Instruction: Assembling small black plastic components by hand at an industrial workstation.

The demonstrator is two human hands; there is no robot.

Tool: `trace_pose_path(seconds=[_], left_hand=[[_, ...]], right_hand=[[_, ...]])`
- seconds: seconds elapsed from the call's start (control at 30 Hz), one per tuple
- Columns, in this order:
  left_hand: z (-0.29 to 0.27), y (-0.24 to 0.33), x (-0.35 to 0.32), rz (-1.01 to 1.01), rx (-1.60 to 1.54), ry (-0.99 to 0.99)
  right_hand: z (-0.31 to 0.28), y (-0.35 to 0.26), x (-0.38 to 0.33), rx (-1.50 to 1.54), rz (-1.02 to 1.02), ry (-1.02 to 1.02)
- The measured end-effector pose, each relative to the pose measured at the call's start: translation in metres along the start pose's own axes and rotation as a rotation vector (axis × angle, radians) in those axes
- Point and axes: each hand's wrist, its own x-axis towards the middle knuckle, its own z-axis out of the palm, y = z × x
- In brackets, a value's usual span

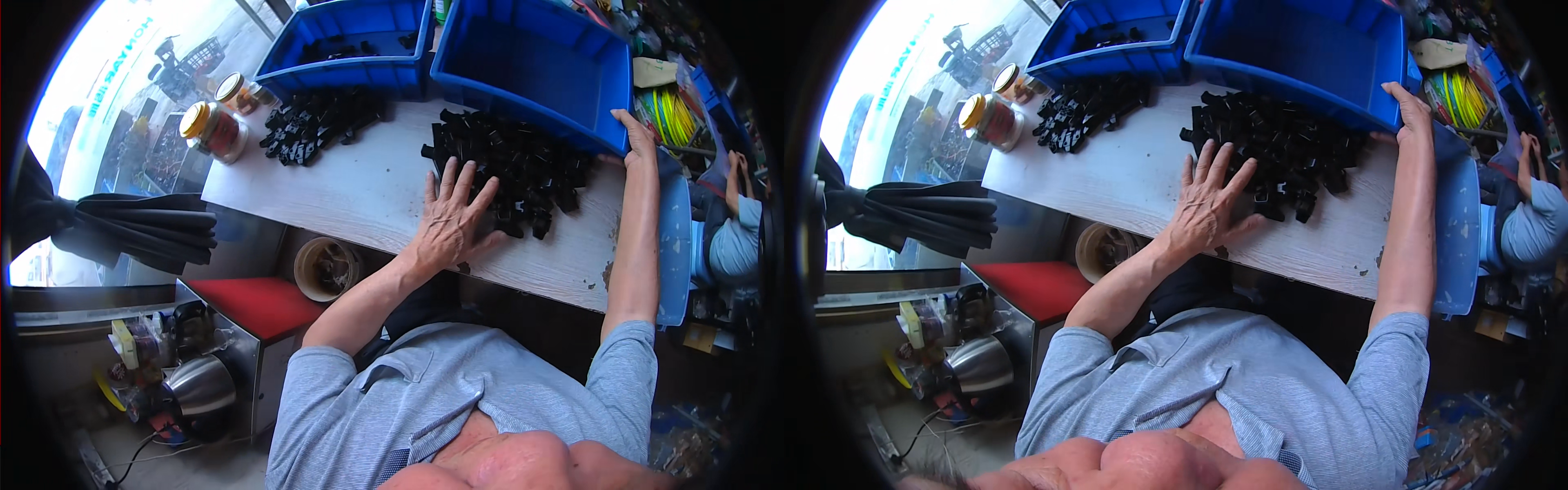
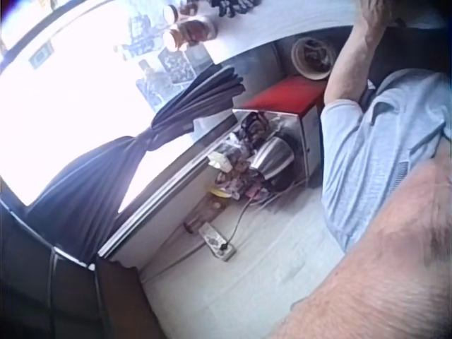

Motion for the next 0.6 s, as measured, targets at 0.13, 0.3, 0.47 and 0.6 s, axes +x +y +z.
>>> trace_pose_path(seconds=[0.13, 0.3, 0.47, 0.6], left_hand=[[0.002, -0.001, 0.0, 0.011, -0.01, 0.02], [0.002, -0.003, -0.001, 0.005, -0.032, 0.021], [0.006, -0.005, 0.0, -0.011, 0.001, 0.019], [0.006, -0.006, 0.002, 0.023, -0.039, 0.02]], right_hand=[[0.003, -0.003, -0.005, -0.138, 0.104, 0.05], [0.006, -0.014, -0.011, -0.15, 0.126, -0.039], [0.011, -0.02, -0.015, -0.168, 0.115, -0.006], [0.009, -0.027, -0.02, -0.201, 0.122, -0.015]])
